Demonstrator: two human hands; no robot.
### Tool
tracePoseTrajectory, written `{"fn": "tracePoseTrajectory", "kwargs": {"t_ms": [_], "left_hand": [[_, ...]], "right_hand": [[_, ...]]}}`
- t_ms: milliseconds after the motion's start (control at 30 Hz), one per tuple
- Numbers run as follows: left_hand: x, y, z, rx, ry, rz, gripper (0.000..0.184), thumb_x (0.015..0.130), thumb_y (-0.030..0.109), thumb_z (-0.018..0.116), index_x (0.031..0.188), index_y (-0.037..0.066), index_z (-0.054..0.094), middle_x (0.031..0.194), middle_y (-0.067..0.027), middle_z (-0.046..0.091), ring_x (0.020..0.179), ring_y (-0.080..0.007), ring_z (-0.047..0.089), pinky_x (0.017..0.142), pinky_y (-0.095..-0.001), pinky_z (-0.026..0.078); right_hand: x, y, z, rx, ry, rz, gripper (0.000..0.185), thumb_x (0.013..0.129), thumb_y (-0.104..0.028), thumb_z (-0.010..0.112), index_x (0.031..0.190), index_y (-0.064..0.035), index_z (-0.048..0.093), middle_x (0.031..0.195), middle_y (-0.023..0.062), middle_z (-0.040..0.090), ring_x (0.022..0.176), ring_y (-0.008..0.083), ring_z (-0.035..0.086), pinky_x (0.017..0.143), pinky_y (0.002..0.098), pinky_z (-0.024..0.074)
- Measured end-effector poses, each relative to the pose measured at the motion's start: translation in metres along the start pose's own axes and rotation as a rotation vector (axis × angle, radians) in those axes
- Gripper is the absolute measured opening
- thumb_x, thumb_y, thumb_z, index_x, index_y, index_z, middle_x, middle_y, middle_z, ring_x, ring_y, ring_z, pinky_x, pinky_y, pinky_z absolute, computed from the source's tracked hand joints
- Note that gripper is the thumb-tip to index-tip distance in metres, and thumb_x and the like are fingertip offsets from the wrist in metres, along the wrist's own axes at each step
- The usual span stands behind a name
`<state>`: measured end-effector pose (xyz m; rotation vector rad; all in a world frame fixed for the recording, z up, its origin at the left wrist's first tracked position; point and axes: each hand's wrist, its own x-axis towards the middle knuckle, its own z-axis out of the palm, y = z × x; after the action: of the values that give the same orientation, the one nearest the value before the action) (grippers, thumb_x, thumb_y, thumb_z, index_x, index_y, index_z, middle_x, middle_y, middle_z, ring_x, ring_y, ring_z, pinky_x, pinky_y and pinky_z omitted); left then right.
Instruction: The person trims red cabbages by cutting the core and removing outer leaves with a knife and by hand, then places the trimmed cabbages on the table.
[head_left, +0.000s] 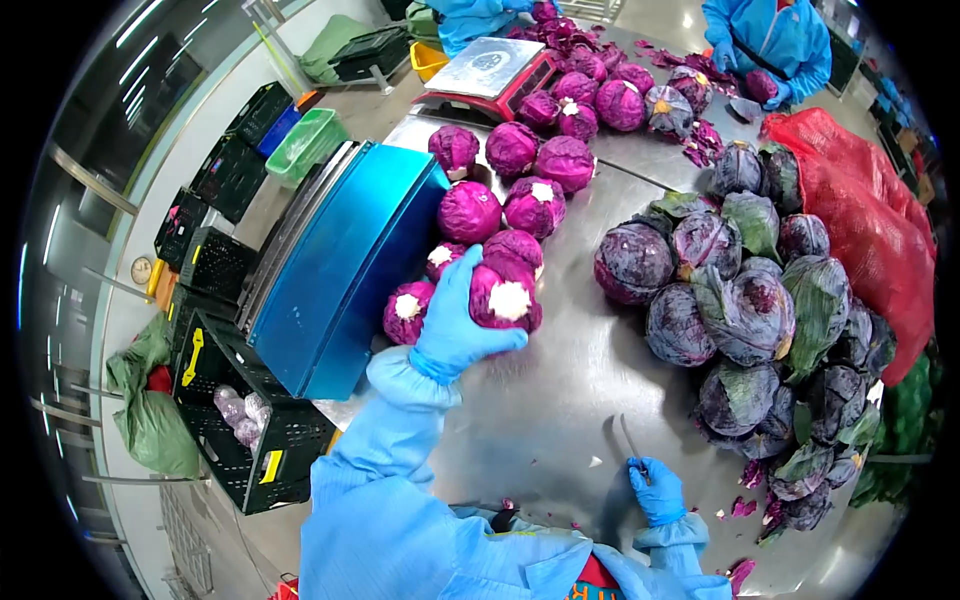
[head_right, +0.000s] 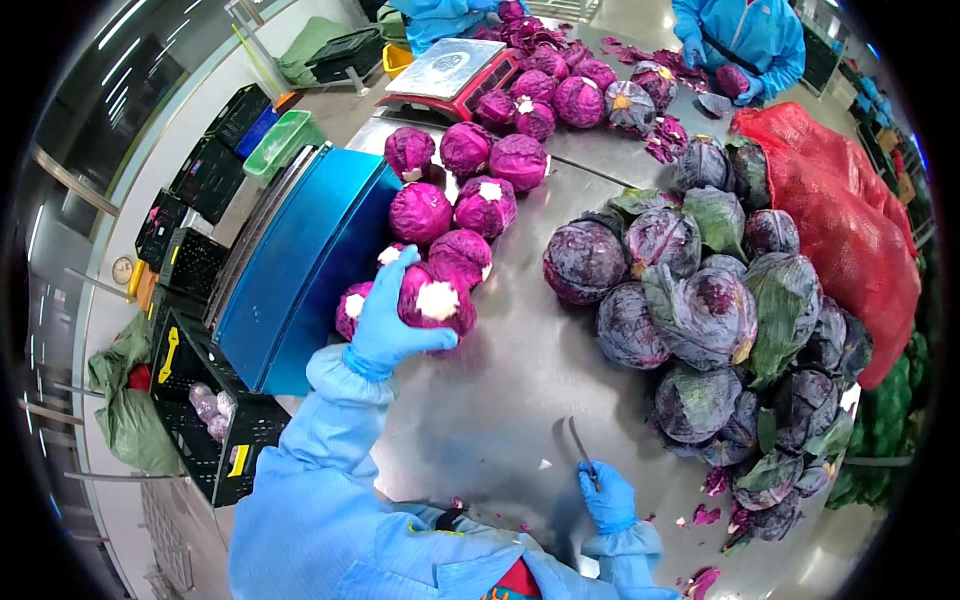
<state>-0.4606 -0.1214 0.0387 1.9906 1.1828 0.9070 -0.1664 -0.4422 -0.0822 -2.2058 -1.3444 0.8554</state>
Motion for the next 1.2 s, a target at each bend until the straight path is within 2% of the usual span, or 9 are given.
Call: {"fn": "tracePoseTrajectory", "kwargs": {"t_ms": [133, 233, 333, 533, 600, 733, 800, 967, 1200], "left_hand": [[0.063, 0.01, 0.004, -0.112, 0.121, -0.11, 0.122, 0.047, 0.037, 0.093, 0.145, -0.004, 0.032, 0.141, -0.0225, 0.04, 0.132, -0.0343, 0.04, 0.113, -0.0395, 0.03], [0.121, -0.006, 0.009, 0.164, 0.239, -0.011, 0.123, 0.047, 0.043, 0.092, 0.144, -0.004, 0.033, 0.136, -0.0255, 0.043, 0.13, -0.038, 0.04, 0.111, -0.0423, 0.033], [0.158, 0.004, 0.018, 0.306, 0.278, 0.027, 0.12, 0.047, 0.038, 0.094, 0.142, -0.005, 0.034, 0.136, -0.0224, 0.045, 0.129, -0.0333, 0.044, 0.11, -0.0395, 0.035], [0.211, 0.018, 0.09, 0.362, 0.1, 0.329, 0.116, 0.049, 0.037, 0.09, 0.141, -0.004, 0.033, 0.135, -0.024, 0.044, 0.125, -0.0405, 0.043, 0.108, -0.0441, 0.035], [0.224, 0.021, 0.126, 0.501, 0.079, 0.425, 0.112, 0.049, 0.036, 0.089, 0.139, -0.001, 0.034, 0.132, -0.023, 0.044, 0.121, -0.043, 0.045, 0.103, -0.0465, 0.04], [0.236, 0.031, 0.184, 0.66, -0.09, 0.196, 0.102, 0.048, 0.031, 0.086, 0.134, 0.003, 0.038, 0.127, -0.0182, 0.046, 0.109, -0.0421, 0.051, 0.089, -0.0489, 0.049], [0.243, 0.027, 0.197, 0.647, -0.132, 0.157, 0.089, 0.052, 0.026, 0.083, 0.128, 0.007, 0.04, 0.126, -0.0156, 0.046, 0.109, -0.0393, 0.05, 0.084, -0.0485, 0.052], [0.26, 0.014, 0.215, 0.767, -0.159, 0.175, 0.091, 0.055, 0.026, 0.082, 0.132, 0.007, 0.04, 0.129, -0.0177, 0.045, 0.111, -0.0415, 0.051, 0.086, -0.0493, 0.051], [0.266, -0.011, 0.24, 0.923, -0.169, 0.241, 0.085, 0.061, 0.027, 0.08, 0.134, 0.009, 0.041, 0.135, -0.02, 0.044, 0.117, -0.0428, 0.049, 0.096, -0.0581, 0.041]], "right_hand": [[-0.001, -0.001, 0.0, 0.086, -0.009, 0.086, 0.027, 0.089, -0.034, 0.066, 0.102, -0.0109, 0.068, 0.087, 0.0134, 0.069, 0.077, 0.0303, 0.067, 0.07, 0.0395, 0.0528], [-0.001, 0.003, 0.003, 0.062, 0.043, 0.067, 0.026, 0.089, -0.035, 0.066, 0.099, -0.012, 0.069, 0.085, 0.0128, 0.069, 0.075, 0.0295, 0.067, 0.069, 0.0393, 0.0528], [0.0, 0.008, 0.008, 0.115, 0.078, 0.117, 0.025, 0.089, -0.036, 0.065, 0.097, -0.0132, 0.07, 0.084, 0.0121, 0.069, 0.073, 0.0295, 0.067, 0.068, 0.0394, 0.0528], [0.01, 0.024, 0.015, 0.165, 0.051, 0.091, 0.016, 0.086, -0.02, 0.07, 0.099, -0.0107, 0.073, 0.082, 0.0067, 0.071, 0.07, 0.0149, 0.067, 0.066, 0.0295, 0.053], [0.01, 0.029, 0.017, 0.244, 0.033, 0.161, 0.017, 0.085, -0.028, 0.071, 0.094, -0.0135, 0.072, 0.081, 0.0079, 0.071, 0.068, 0.0211, 0.067, 0.064, 0.0336, 0.0531], [0.009, 0.039, 0.024, 0.345, 0.058, 0.215, 0.018, 0.084, -0.031, 0.072, 0.093, -0.0156, 0.073, 0.08, 0.0089, 0.071, 0.065, 0.0206, 0.068, 0.061, 0.0333, 0.0529], [0.007, 0.034, 0.015, 0.487, 0.001, 0.324, 0.018, 0.088, -0.026, 0.07, 0.098, -0.012, 0.072, 0.075, 0.0051, 0.069, 0.061, 0.012, 0.064, 0.058, 0.0279, 0.0514], [0.009, 0.024, 0.008, 0.752, -0.007, 0.432, 0.019, 0.092, -0.02, 0.066, 0.103, -0.0058, 0.07, 0.073, 0.0007, 0.065, 0.06, 0.0066, 0.058, 0.055, 0.023, 0.0492], [0.014, 0.011, -0.001, 0.864, 0.007, 0.48, 0.016, 0.093, -0.015, 0.064, 0.099, -0.0013, 0.068, 0.073, 0.0053, 0.064, 0.059, 0.01, 0.06, 0.051, 0.0246, 0.0499]]}}
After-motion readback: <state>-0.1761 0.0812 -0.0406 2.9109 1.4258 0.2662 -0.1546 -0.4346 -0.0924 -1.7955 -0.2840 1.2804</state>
